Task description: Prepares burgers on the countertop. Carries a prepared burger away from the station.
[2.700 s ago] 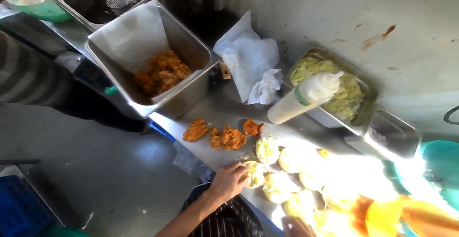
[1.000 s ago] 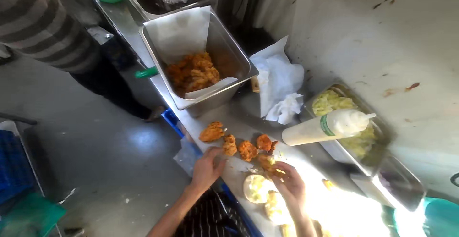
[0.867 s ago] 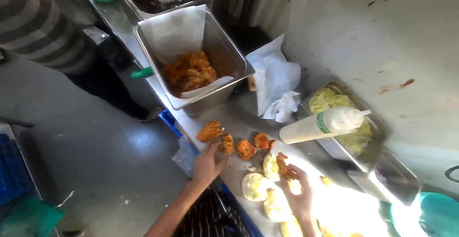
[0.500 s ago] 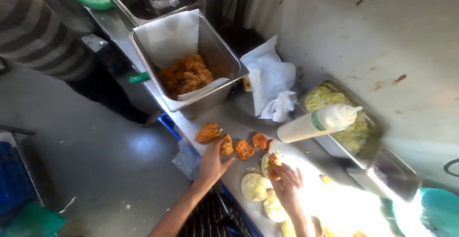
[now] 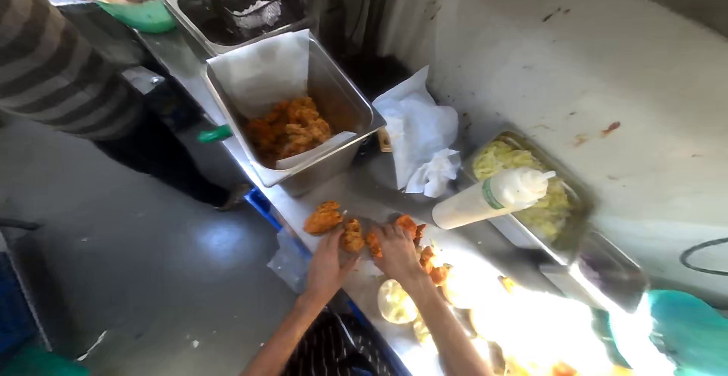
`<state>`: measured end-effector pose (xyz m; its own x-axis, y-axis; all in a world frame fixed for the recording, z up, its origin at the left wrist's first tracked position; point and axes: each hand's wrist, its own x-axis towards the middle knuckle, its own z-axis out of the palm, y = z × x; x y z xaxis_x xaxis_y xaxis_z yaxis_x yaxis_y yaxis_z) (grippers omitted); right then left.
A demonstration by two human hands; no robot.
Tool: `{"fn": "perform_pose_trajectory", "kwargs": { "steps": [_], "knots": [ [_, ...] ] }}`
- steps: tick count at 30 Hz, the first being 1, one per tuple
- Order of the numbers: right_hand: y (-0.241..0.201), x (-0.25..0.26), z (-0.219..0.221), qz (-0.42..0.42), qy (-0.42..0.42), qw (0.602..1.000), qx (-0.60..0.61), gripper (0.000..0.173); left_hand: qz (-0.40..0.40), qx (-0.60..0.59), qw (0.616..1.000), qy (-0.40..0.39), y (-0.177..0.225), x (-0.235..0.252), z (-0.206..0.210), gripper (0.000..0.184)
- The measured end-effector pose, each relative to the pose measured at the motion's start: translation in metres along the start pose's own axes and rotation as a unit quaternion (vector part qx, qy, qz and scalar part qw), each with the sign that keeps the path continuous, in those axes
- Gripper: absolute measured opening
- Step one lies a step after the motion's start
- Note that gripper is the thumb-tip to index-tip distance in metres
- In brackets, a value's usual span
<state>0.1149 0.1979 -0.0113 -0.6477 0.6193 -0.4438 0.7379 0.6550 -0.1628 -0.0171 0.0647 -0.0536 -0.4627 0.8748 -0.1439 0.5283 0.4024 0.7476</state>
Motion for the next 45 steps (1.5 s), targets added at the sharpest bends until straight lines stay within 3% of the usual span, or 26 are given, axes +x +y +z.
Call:
{"fn": "perform_pose_trajectory", "kwargs": {
  "steps": [3, 5, 10, 14, 18, 23, 26, 28, 31, 35, 38, 40, 45],
  "knots": [
    [0.007, -0.026, -0.02, 0.002, 0.022, 0.997, 0.076, 0.074, -0.006, 0.006, 1.0, 0.008, 0.004, 0.002, 0.001, 0.074],
    [0.026, -0.066, -0.031, 0.021, 0.083, 0.985, 0.147, 0.073, -0.007, 0.02, 1.0, 0.014, 0.004, 0.003, 0.004, 0.078],
    [0.113, -0.149, -0.024, 0.151, 0.17, 0.956, 0.184, 0.08, 0.0, 0.052, 0.998, 0.035, 0.006, 0.006, 0.012, 0.082],
    [0.139, -0.146, 0.004, 0.18, 0.128, 0.962, 0.16, 0.078, 0.037, 0.093, 0.99, 0.098, 0.002, 0.011, 0.024, 0.079],
    [0.14, -0.132, 0.028, 0.17, 0.136, 0.97, 0.109, 0.076, 0.038, 0.097, 0.989, 0.102, 0.001, 0.011, 0.024, 0.077],
    [0.136, -0.152, 0.026, 0.142, 0.21, 0.956, 0.144, 0.1, 0.054, 0.023, 0.993, 0.106, 0.013, -0.005, 0.011, 0.078],
    [0.102, -0.17, 0.016, 0.094, 0.33, 0.91, 0.231, 0.076, 0.11, -0.023, 0.987, 0.113, 0.037, -0.024, 0.006, 0.079],
    [0.069, -0.174, 0.015, 0.056, 0.338, 0.879, 0.331, 0.063, 0.156, -0.045, 0.983, 0.081, 0.06, -0.037, 0.007, 0.079],
    [0.032, -0.172, 0.022, 0.03, 0.33, 0.848, 0.413, 0.073, 0.226, -0.056, 0.972, -0.019, 0.097, -0.054, 0.02, 0.08],
    [0.042, -0.189, 0.038, 0.102, 0.39, 0.756, 0.516, 0.063, 0.288, -0.057, 0.954, -0.054, 0.131, -0.067, 0.052, 0.078],
    [0.077, -0.214, 0.049, 0.135, 0.401, 0.697, 0.579, 0.064, 0.3, -0.041, 0.94, -0.159, 0.15, -0.066, 0.06, 0.083],
    [0.106, -0.227, 0.055, 0.171, 0.413, 0.709, 0.545, 0.064, 0.308, -0.038, 0.938, -0.156, 0.151, -0.061, 0.066, 0.073],
    [0.16, -0.216, 0.084, 0.235, 0.424, 0.823, 0.296, 0.059, 0.263, -0.067, 0.955, -0.118, 0.12, -0.042, 0.062, 0.055]
  ]
}}
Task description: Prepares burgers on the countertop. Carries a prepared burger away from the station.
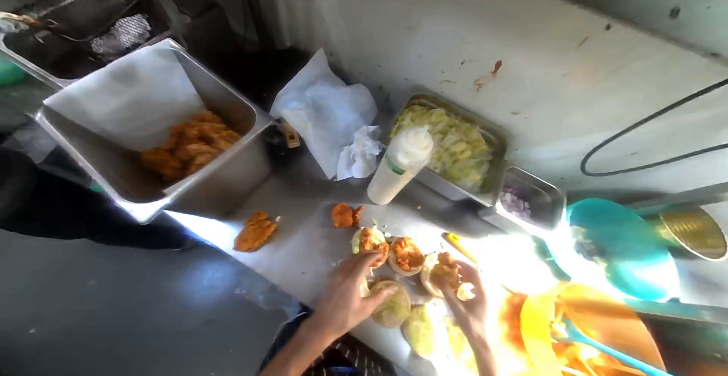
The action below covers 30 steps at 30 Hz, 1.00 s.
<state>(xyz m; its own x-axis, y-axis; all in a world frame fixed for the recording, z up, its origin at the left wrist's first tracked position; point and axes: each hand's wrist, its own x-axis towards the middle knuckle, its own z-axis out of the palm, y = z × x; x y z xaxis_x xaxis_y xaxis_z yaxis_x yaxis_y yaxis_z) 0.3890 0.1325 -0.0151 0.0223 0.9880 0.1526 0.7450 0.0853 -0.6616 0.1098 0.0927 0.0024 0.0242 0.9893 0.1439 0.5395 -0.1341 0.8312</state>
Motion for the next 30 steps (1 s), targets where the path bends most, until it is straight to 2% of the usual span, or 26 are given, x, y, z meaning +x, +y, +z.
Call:
{"fn": "perform_pose_trajectory", "kwargs": {
  "steps": [3, 7, 9, 11, 14, 15, 17, 20, 22, 25, 30],
  "knots": [
    [0.002, 0.004, 0.009, -0.013, -0.014, 0.993, -0.114, 0.05, -0.066, 0.023, 0.997, 0.015, -0.023, 0.002, -0.019, 0.05],
    [0.014, 0.004, 0.011, -0.023, -0.009, 0.992, -0.122, 0.05, -0.123, 0.075, 0.989, 0.036, -0.058, 0.015, -0.038, 0.045],
    [0.018, 0.006, 0.007, -0.021, -0.024, 0.992, -0.122, 0.054, -0.152, 0.093, 0.984, 0.01, -0.069, 0.03, -0.046, 0.047],
    [0.002, 0.014, 0.002, -0.029, -0.025, 0.991, -0.125, 0.058, -0.168, 0.111, 0.979, -0.012, -0.076, 0.047, -0.049, 0.053],
    [-0.055, 0.036, 0.018, -0.079, -0.015, 0.993, -0.092, 0.048, -0.152, 0.133, 0.979, -0.03, -0.08, 0.068, -0.05, 0.066],
    [-0.075, 0.047, 0.032, -0.1, -0.03, 0.991, -0.086, 0.044, -0.14, 0.135, 0.98, -0.041, -0.081, 0.074, -0.05, 0.07],
    [-0.108, 0.071, 0.067, -0.113, -0.115, 0.983, -0.082, 0.041, -0.12, 0.137, 0.98, -0.075, -0.079, 0.086, -0.051, 0.078],
    [-0.137, 0.104, 0.112, -0.056, -0.273, 0.954, -0.11, 0.045, -0.116, 0.156, 0.972, -0.128, -0.076, 0.099, -0.051, 0.08],
    [-0.143, 0.112, 0.129, -0.032, -0.311, 0.94, -0.135, 0.048, -0.111, 0.167, 0.969, -0.146, -0.082, 0.103, -0.051, 0.075],
    [-0.143, 0.109, 0.126, -0.001, -0.297, 0.949, -0.104, 0.045, -0.104, 0.175, 0.966, -0.158, -0.091, 0.109, -0.05, 0.065],
    [-0.126, 0.095, 0.097, 0.016, -0.224, 0.974, 0.022, 0.04, -0.142, 0.145, 0.972, -0.115, -0.092, 0.103, -0.053, 0.077]
  ]
}}
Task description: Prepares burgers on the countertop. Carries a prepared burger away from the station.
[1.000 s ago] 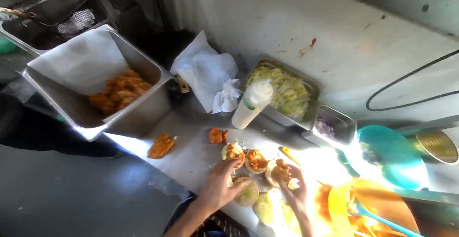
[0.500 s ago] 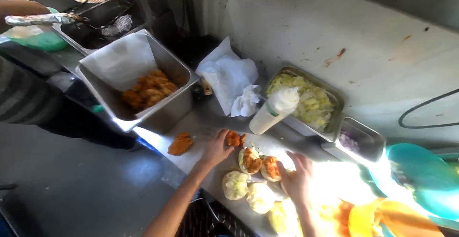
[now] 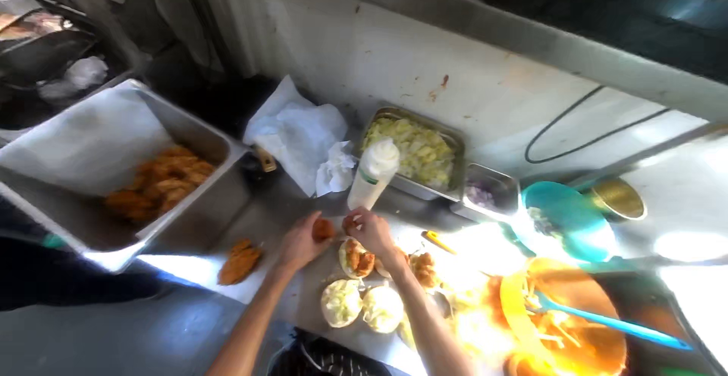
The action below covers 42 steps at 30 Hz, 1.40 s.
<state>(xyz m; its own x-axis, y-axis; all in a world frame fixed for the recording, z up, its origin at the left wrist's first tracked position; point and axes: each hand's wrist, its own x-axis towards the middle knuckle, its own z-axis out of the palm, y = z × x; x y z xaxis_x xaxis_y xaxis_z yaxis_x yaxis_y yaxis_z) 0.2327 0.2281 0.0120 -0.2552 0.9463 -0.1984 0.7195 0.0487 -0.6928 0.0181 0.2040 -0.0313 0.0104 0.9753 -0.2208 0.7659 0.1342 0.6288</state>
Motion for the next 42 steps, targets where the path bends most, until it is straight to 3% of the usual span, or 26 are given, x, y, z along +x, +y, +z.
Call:
{"fn": "perform_pose_trajectory", "kwargs": {
  "steps": [3, 6, 9, 11, 14, 17, 24, 28, 35, 37, 40, 42],
  "knots": [
    [0.02, -0.035, -0.035, 0.002, 0.092, 0.994, 0.065, 0.036, 0.027, -0.042, 0.998, 0.05, 0.015, -0.014, -0.003, 0.08],
    [0.076, -0.106, -0.065, -0.021, 0.21, 0.968, 0.134, 0.038, 0.099, -0.055, 0.992, 0.06, 0.061, -0.026, 0.002, 0.082],
    [0.121, -0.174, -0.084, 0.048, 0.298, 0.949, 0.091, 0.037, 0.182, -0.027, 0.981, -0.06, 0.136, -0.036, 0.022, 0.081],
    [0.145, -0.198, -0.083, 0.101, 0.34, 0.934, 0.043, 0.037, 0.27, 0.013, 0.954, -0.132, 0.181, -0.037, 0.053, 0.076],
    [0.169, -0.208, -0.073, 0.121, 0.369, 0.921, 0.009, 0.034, 0.371, 0.072, 0.904, -0.203, 0.225, -0.034, 0.11, 0.072],
    [0.184, -0.202, -0.065, 0.117, 0.372, 0.921, 0.018, 0.035, 0.412, 0.12, 0.871, -0.24, 0.246, -0.029, 0.148, 0.067],
    [0.204, -0.188, -0.063, 0.141, 0.305, 0.939, 0.065, 0.033, 0.386, 0.167, 0.867, -0.269, 0.256, -0.024, 0.171, 0.07],
    [0.213, -0.19, -0.064, 0.115, 0.296, 0.944, 0.087, 0.035, 0.362, 0.185, 0.872, -0.271, 0.258, -0.027, 0.174, 0.066],
    [0.202, -0.21, -0.055, 0.161, 0.331, 0.929, 0.046, 0.052, 0.349, 0.157, 0.888, -0.255, 0.256, -0.029, 0.164, 0.073],
    [0.2, -0.211, -0.057, 0.192, 0.319, 0.926, 0.066, 0.055, 0.35, 0.149, 0.898, -0.222, 0.255, -0.035, 0.154, 0.065],
    [0.199, -0.208, -0.067, 0.22, 0.289, 0.921, 0.139, 0.057, 0.26, 0.083, 0.944, -0.185, 0.252, -0.058, 0.136, 0.044],
    [0.2, -0.203, -0.07, 0.229, 0.274, 0.917, 0.177, 0.055, 0.168, 0.055, 0.965, -0.194, 0.247, -0.077, 0.13, 0.041]
  ]
}}
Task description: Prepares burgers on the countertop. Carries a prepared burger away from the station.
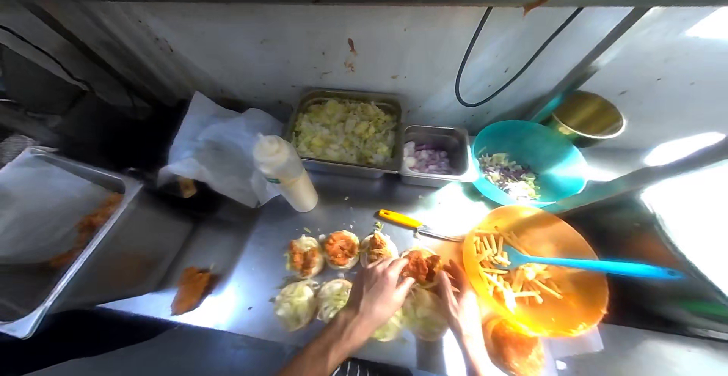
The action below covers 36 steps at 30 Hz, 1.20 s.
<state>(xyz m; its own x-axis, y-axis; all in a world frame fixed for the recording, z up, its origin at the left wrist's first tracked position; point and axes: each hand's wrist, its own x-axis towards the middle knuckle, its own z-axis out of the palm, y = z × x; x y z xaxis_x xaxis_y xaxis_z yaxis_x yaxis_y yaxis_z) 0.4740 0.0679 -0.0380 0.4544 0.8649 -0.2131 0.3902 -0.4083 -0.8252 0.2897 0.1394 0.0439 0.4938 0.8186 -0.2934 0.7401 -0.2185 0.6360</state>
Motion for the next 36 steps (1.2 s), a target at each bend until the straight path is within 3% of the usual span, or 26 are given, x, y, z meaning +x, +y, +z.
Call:
{"fn": "perform_pose_trajectory", "kwargs": {
  "steps": [4, 10, 15, 19, 25, 32, 36],
  "knots": [
    [-0.005, 0.007, -0.002, 0.044, -0.031, 0.998, 0.032, 0.053, -0.121, -0.107, 0.986, -0.039, -0.009, -0.019, 0.031, 0.049],
    [0.005, 0.014, -0.001, 0.019, -0.043, 0.998, 0.036, 0.051, -0.186, -0.319, 0.929, -0.017, -0.007, -0.011, 0.062, 0.06],
    [0.006, 0.013, -0.001, 0.013, -0.038, 0.998, 0.044, 0.051, -0.248, -0.47, 0.845, 0.048, 0.005, -0.001, 0.071, 0.047],
    [0.007, 0.014, 0.0, 0.022, -0.043, 0.997, 0.052, 0.051, -0.278, -0.49, 0.813, 0.144, 0.003, 0.01, 0.095, 0.033],
    [-0.001, 0.016, -0.002, 0.05, -0.06, 0.991, 0.106, 0.054, -0.289, -0.466, 0.817, 0.177, 0.006, 0.018, 0.099, 0.029],
    [-0.004, 0.01, -0.006, 0.038, -0.062, 0.981, 0.181, 0.046, -0.251, -0.456, 0.83, 0.202, 0.005, 0.013, 0.098, 0.038],
    [-0.003, -0.005, -0.016, -0.028, -0.064, 0.968, 0.241, 0.05, -0.174, -0.403, 0.88, 0.183, 0.004, -0.005, 0.084, 0.057]
  ]
}}
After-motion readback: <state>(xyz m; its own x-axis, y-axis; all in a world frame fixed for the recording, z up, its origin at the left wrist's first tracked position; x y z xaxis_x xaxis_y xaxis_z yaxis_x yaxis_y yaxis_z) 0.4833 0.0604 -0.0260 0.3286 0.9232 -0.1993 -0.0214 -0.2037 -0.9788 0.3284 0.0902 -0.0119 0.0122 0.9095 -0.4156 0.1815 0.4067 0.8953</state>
